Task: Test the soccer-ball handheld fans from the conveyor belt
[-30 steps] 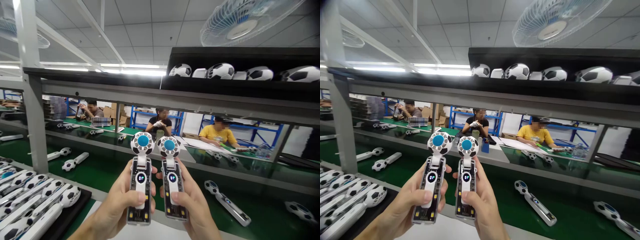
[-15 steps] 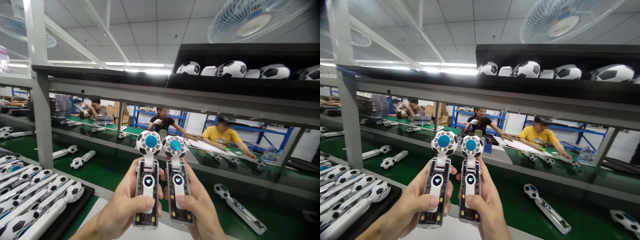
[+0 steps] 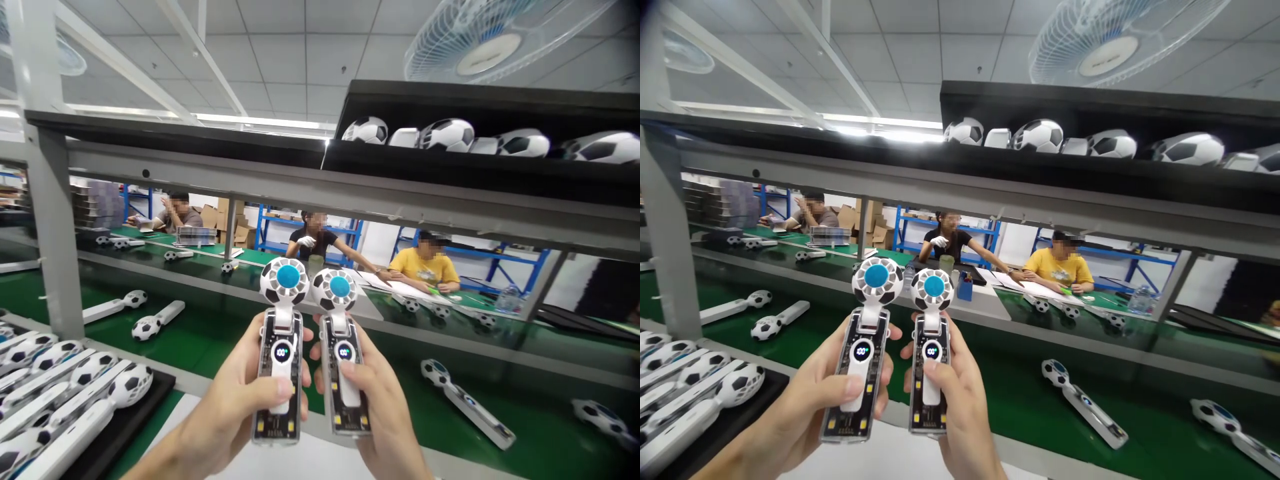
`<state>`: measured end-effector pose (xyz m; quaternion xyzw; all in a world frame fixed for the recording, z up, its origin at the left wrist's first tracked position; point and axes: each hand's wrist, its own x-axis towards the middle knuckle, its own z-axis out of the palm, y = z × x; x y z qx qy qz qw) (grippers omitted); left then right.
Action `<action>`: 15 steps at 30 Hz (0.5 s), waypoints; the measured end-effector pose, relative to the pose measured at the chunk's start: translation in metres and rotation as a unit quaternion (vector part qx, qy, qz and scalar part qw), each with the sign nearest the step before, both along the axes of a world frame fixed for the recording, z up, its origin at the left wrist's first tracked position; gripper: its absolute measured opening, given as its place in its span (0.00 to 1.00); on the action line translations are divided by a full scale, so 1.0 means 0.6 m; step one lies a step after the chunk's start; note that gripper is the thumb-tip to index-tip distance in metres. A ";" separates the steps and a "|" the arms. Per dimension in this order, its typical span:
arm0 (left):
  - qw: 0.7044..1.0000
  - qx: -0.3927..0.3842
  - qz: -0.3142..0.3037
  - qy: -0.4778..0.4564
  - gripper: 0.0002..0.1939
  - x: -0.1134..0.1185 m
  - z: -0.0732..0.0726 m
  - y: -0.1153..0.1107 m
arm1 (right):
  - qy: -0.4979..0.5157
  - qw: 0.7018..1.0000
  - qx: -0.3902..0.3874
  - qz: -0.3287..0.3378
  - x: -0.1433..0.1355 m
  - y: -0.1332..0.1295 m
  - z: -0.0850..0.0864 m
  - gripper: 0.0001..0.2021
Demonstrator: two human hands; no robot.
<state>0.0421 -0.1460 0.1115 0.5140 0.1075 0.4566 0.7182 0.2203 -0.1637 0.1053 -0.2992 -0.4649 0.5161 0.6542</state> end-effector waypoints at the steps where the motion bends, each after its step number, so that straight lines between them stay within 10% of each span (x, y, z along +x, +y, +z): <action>1: 1.000 -0.011 0.004 0.005 0.24 0.001 0.001 0.000 | 0.000 1.000 -0.004 -0.007 -0.001 0.001 0.001 0.27; 9: 0.987 -0.148 0.061 0.025 0.18 0.009 -0.006 0.022 | 0.076 0.990 -0.088 0.081 0.007 0.006 0.007 0.18; 15: 0.934 -0.115 -0.245 -0.231 0.17 0.007 -0.036 0.056 | 0.292 0.876 0.001 0.384 0.020 0.011 -0.010 0.15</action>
